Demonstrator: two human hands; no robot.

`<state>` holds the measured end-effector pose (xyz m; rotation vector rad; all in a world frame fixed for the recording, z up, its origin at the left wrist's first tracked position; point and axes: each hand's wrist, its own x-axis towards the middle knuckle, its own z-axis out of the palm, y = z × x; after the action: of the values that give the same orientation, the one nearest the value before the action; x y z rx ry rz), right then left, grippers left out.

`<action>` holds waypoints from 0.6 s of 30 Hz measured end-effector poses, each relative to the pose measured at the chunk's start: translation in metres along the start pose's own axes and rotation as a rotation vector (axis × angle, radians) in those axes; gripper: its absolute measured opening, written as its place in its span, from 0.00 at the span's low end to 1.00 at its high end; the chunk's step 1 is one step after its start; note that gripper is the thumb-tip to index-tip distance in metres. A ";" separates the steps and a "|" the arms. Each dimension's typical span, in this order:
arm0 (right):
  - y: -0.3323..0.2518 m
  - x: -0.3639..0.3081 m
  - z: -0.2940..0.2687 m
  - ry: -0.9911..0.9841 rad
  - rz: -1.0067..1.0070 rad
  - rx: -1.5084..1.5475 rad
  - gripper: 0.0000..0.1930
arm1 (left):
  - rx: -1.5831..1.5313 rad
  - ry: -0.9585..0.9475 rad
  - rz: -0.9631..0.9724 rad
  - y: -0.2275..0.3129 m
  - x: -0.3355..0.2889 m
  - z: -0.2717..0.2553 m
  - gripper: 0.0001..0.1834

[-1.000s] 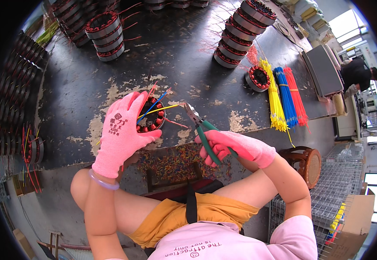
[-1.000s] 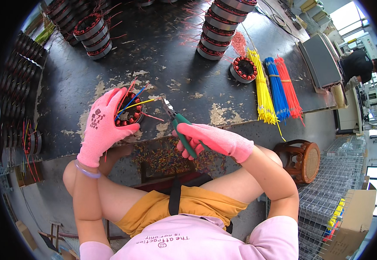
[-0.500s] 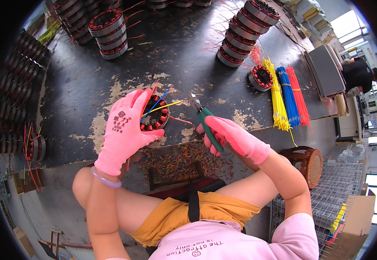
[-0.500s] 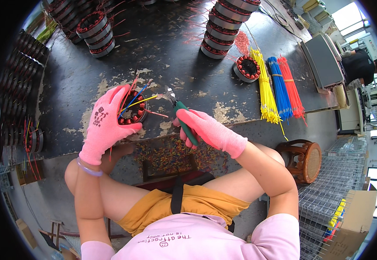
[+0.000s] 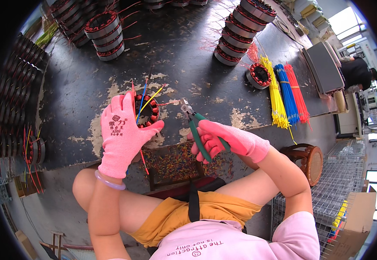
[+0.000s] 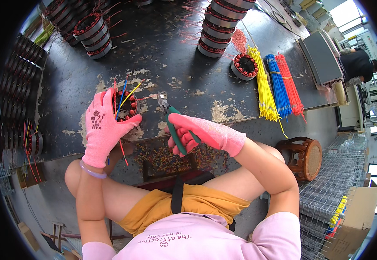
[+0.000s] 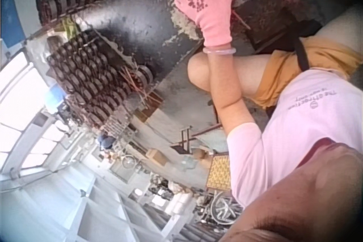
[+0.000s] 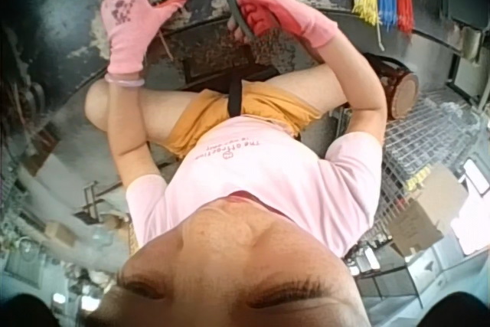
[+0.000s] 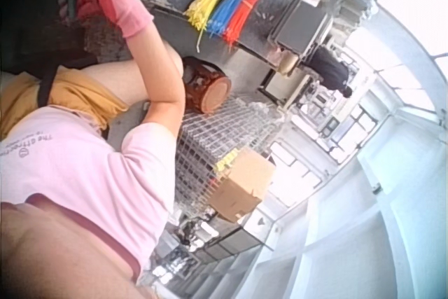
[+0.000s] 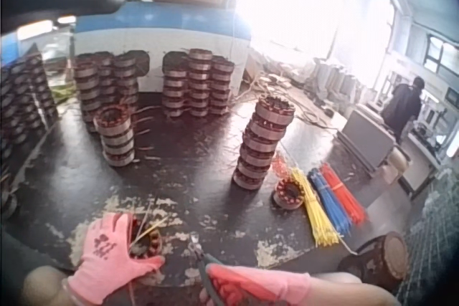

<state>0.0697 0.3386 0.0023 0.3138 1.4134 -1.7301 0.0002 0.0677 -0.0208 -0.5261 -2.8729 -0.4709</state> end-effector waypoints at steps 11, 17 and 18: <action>0.002 0.015 -0.005 0.100 -0.055 -0.121 0.33 | -0.011 -0.031 0.007 0.000 0.001 0.000 0.51; -0.004 -0.003 -0.004 0.166 -0.081 -0.044 0.32 | -0.016 -0.044 0.012 -0.007 -0.003 -0.003 0.51; -0.013 -0.010 -0.003 0.180 -0.066 -0.113 0.33 | -0.024 -0.081 0.034 -0.013 -0.004 -0.009 0.51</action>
<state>0.0655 0.3454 0.0166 0.3724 1.6610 -1.7012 0.0000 0.0516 -0.0174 -0.6106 -2.9329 -0.4903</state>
